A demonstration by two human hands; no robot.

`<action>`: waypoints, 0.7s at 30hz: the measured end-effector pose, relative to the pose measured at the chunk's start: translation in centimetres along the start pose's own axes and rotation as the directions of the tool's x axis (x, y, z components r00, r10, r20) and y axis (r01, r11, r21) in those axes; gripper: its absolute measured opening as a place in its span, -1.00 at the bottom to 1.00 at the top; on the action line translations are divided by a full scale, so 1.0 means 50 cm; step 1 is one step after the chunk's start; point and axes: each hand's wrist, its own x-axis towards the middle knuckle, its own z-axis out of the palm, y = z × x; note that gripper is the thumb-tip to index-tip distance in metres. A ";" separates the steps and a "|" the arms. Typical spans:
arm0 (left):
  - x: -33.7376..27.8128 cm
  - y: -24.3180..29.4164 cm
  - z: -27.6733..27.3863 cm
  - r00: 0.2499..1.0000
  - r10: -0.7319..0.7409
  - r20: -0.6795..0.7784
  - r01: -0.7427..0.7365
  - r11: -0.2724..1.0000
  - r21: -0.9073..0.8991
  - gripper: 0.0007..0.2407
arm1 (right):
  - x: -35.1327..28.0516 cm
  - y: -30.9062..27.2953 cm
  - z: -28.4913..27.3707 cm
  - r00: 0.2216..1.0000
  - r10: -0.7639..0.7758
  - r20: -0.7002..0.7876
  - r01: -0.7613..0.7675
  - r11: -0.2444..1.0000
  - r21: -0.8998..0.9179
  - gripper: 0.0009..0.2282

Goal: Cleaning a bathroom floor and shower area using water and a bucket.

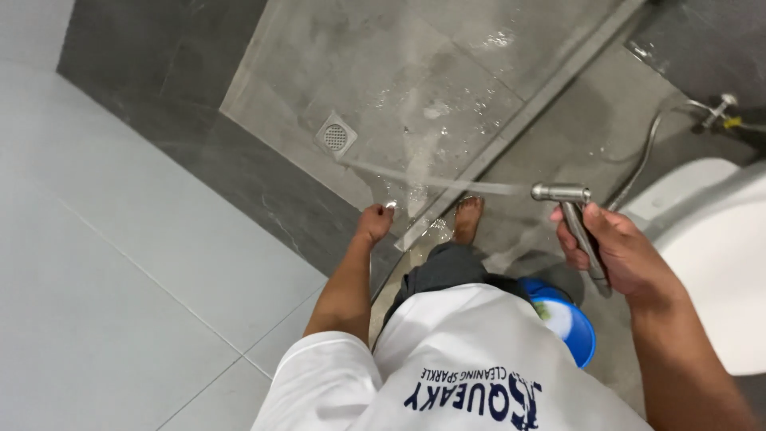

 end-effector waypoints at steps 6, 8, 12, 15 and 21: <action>-0.013 -0.020 -0.011 0.996 -0.041 -0.081 0.022 0.976 -0.217 -0.69 | 0.074 -0.036 0.015 0.991 0.092 -0.098 -0.105 0.985 -0.137 -0.56; -0.013 -0.055 0.012 0.998 -0.017 -0.054 -0.008 0.903 -0.429 -0.72 | 0.095 -0.048 0.013 0.976 0.144 -0.162 -0.175 0.964 -0.198 -0.58; -0.120 -0.087 0.036 0.973 -0.196 -0.119 0.142 0.924 -0.355 -0.72 | 0.126 -0.038 0.005 0.958 0.287 -0.019 -0.284 0.934 -0.218 -0.57; -0.210 -0.125 0.081 0.954 -0.298 -0.039 0.274 0.914 -0.300 -0.64 | 0.143 -0.025 0.006 0.926 0.371 0.068 -0.319 0.868 -0.380 -0.56; -0.347 -0.189 0.197 0.912 -0.407 -0.049 0.362 0.854 -0.373 -0.68 | 0.147 -0.038 0.015 0.920 0.352 0.172 -0.221 0.830 -0.512 -0.62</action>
